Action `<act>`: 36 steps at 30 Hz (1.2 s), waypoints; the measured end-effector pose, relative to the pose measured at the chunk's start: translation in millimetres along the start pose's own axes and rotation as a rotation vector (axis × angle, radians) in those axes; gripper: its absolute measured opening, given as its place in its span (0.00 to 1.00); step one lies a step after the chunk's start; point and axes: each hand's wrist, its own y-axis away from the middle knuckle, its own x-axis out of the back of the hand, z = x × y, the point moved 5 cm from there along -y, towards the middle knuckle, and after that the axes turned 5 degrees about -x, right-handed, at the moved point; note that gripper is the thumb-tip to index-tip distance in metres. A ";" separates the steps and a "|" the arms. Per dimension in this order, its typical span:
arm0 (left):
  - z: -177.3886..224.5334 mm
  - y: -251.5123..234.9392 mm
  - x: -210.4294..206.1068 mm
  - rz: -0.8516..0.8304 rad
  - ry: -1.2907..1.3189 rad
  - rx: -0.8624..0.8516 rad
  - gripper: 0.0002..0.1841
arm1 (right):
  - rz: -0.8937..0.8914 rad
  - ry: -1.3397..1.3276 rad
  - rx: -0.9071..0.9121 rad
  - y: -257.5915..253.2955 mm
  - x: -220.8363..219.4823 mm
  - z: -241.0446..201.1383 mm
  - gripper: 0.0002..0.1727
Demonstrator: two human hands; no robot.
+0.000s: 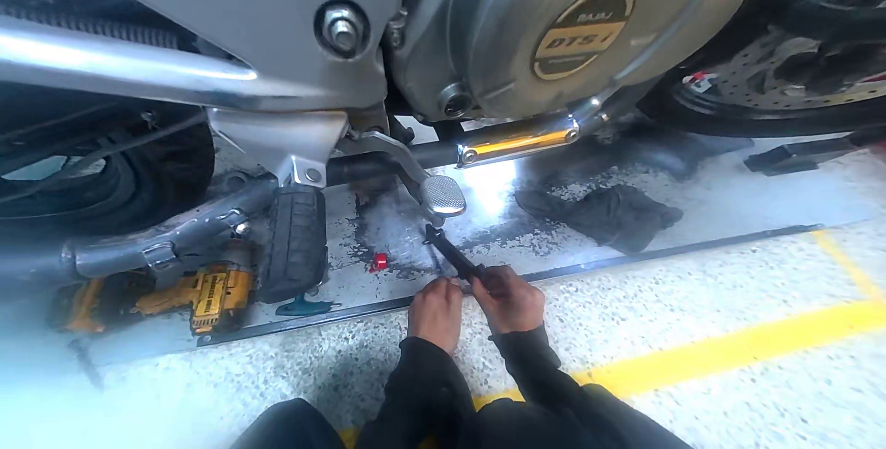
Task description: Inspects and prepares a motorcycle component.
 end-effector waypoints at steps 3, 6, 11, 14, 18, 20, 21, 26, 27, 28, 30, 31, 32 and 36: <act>-23.3 -9.4 13.8 -0.162 -0.210 0.223 0.23 | -0.054 -0.040 -0.174 -3.2 3.1 6.7 0.12; -49.5 -12.2 20.9 -0.189 -0.504 0.212 0.22 | -0.132 -0.243 -0.487 -0.7 -5.5 28.6 0.14; -30.2 -8.9 19.1 -0.037 -0.302 -0.042 0.24 | -0.199 -0.611 -0.698 1.4 -14.0 27.9 0.10; -6.9 -9.3 7.5 -0.091 -0.291 -0.195 0.21 | -0.252 -0.697 -0.699 4.6 -14.3 19.3 0.08; 5.5 -3.0 -2.0 0.039 -0.431 -0.413 0.13 | -0.304 -0.683 -0.623 6.9 -17.0 17.8 0.13; 11.8 3.1 -7.0 0.076 -0.465 -0.492 0.13 | -0.334 -0.650 -0.666 10.1 -19.2 17.9 0.19; 13.2 4.5 -8.7 0.086 -0.453 -0.491 0.13 | -0.335 -0.632 -0.689 10.9 -19.7 16.6 0.20; -12.3 -4.1 13.7 -0.019 -0.030 0.078 0.23 | -0.173 -0.703 -0.744 7.9 -16.3 19.9 0.20; -18.9 -6.6 20.4 -0.043 -0.124 0.131 0.24 | -0.160 -0.704 -0.731 7.2 -15.7 23.0 0.20; -26.7 -8.5 24.9 -0.077 -0.268 0.154 0.24 | -0.162 -0.713 -0.720 6.8 -15.4 25.0 0.20; -45.7 -11.0 24.3 -0.144 -0.508 0.156 0.24 | -0.177 -0.752 -0.712 6.1 -14.6 26.8 0.21; -53.6 -12.3 21.3 -0.168 -0.569 0.148 0.24 | -0.182 -0.758 -0.703 5.1 -14.0 27.4 0.20; -57.9 -12.4 18.7 -0.198 -0.600 0.149 0.24 | -0.184 -0.751 -0.694 4.0 -12.7 27.5 0.18; -51.8 -8.3 32.5 -0.041 -0.404 0.133 0.25 | -0.142 -0.763 -0.703 1.5 -4.6 30.3 0.11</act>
